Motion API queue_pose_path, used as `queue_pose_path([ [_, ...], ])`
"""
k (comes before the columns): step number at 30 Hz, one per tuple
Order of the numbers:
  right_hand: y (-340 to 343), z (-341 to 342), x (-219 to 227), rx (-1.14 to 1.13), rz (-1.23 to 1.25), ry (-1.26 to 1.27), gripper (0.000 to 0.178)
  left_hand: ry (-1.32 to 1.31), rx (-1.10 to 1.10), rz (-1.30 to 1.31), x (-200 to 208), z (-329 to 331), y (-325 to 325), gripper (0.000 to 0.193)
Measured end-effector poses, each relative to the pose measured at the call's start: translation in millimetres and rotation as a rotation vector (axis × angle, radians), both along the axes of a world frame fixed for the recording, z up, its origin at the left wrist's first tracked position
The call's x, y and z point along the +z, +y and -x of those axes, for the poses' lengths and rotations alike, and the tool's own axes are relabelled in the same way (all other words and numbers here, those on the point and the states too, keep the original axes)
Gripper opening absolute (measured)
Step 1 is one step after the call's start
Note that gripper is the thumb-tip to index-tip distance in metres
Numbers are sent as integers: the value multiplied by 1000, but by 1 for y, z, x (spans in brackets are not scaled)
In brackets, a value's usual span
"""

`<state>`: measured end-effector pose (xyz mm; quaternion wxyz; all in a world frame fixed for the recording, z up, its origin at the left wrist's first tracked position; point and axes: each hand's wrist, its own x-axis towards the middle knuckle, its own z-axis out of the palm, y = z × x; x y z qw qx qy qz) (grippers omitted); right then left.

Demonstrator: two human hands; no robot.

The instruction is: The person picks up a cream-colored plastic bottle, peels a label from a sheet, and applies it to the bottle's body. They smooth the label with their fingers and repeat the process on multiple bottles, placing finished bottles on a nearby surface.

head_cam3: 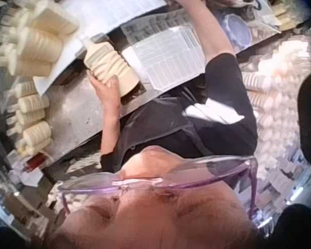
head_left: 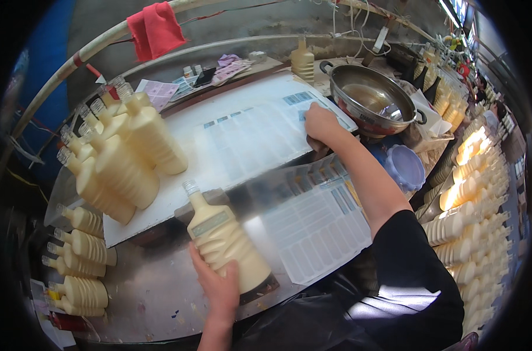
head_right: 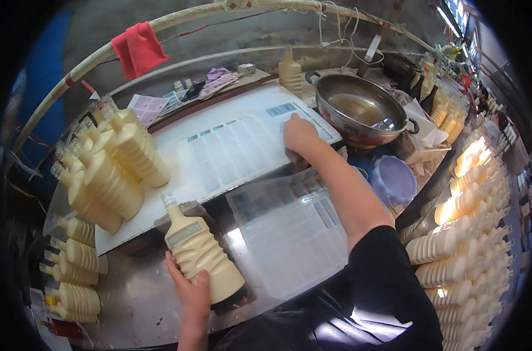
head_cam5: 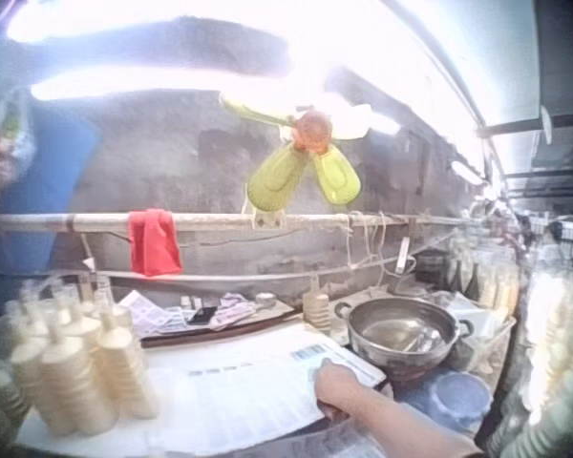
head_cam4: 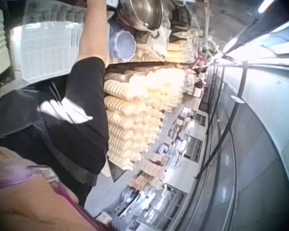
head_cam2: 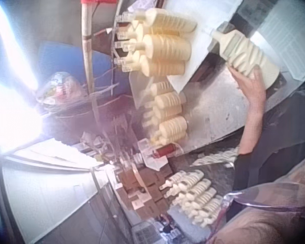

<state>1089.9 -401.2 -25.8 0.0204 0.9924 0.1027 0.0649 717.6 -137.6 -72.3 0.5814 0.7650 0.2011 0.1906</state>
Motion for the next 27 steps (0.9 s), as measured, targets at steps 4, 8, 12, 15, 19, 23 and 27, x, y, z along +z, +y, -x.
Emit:
queue_pose_path([
  [4, 2, 51, 1, 372, -93, 14, 28, -67, -43, -144, -20, 28, -4, 92],
  [8, -12, 100, -4, 521, -220, -154, 21, -89, -58, -198, -27, 41, -8, 91],
  [12, -12, 112, -13, 526, -196, -247, 17, -66, -69, -85, -18, 41, -8, 91],
  [15, -25, 111, -21, 578, -200, -424, 11, -58, -81, -168, -30, 43, -5, 97],
  [19, 12, 167, -12, 360, -751, 83, 18, -51, -80, -335, -33, 56, -7, 103],
  [23, 61, 258, 2, 672, -898, 203, 13, -76, -119, -321, -39, 60, 2, 107],
  [27, 89, 318, -4, 1096, -528, -186, 33, -148, -84, 10, -34, 55, 4, 82],
])
